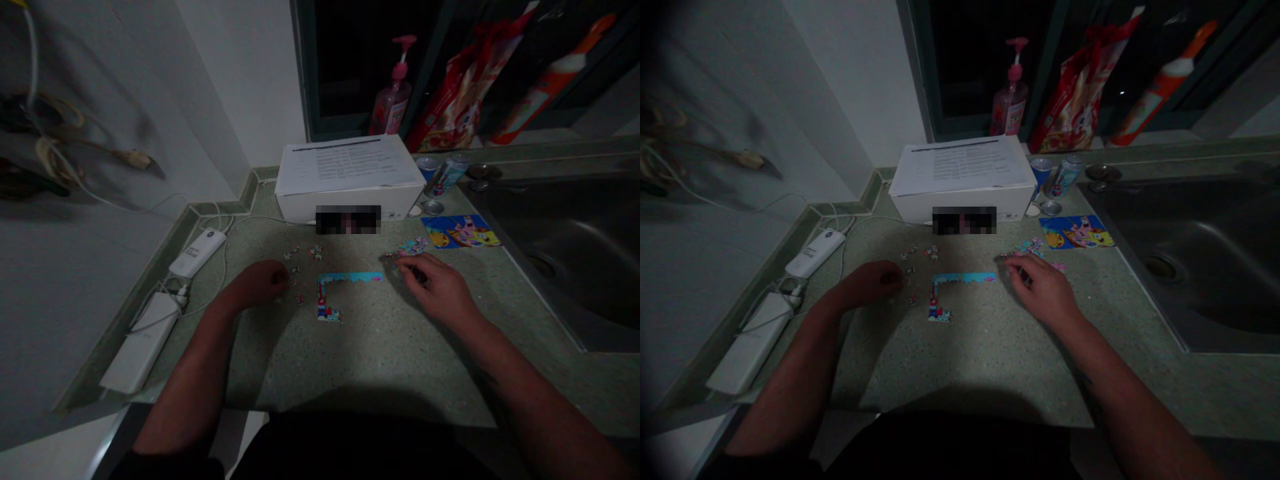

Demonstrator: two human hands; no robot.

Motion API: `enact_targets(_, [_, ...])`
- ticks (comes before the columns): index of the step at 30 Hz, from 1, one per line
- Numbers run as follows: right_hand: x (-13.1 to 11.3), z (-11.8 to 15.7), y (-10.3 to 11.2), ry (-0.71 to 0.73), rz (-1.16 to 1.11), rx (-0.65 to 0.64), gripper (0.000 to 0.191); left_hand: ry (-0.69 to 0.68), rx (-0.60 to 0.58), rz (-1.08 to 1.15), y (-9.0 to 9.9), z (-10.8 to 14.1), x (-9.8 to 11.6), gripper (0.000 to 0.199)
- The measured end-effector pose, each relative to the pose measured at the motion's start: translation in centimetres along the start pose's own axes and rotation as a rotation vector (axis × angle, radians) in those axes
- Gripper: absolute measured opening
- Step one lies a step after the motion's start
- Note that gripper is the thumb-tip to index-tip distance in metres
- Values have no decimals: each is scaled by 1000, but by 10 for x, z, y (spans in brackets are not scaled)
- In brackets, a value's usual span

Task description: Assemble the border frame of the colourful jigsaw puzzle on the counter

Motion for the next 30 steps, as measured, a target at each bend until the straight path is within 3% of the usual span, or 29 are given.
enact_targets(30, [0,0,-1,-8,-14,8,24,-25,11,-16,-2,1,-4,17])
Point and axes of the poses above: each hand's wrist, its own z-axis away from the middle knuckle, its own y-axis out of the back of the hand, x = y × z, the point moved 4 cm from there along -z, towards the middle knuckle, and after that the axes turned 10 degrees about x, right-handed, at the moved point
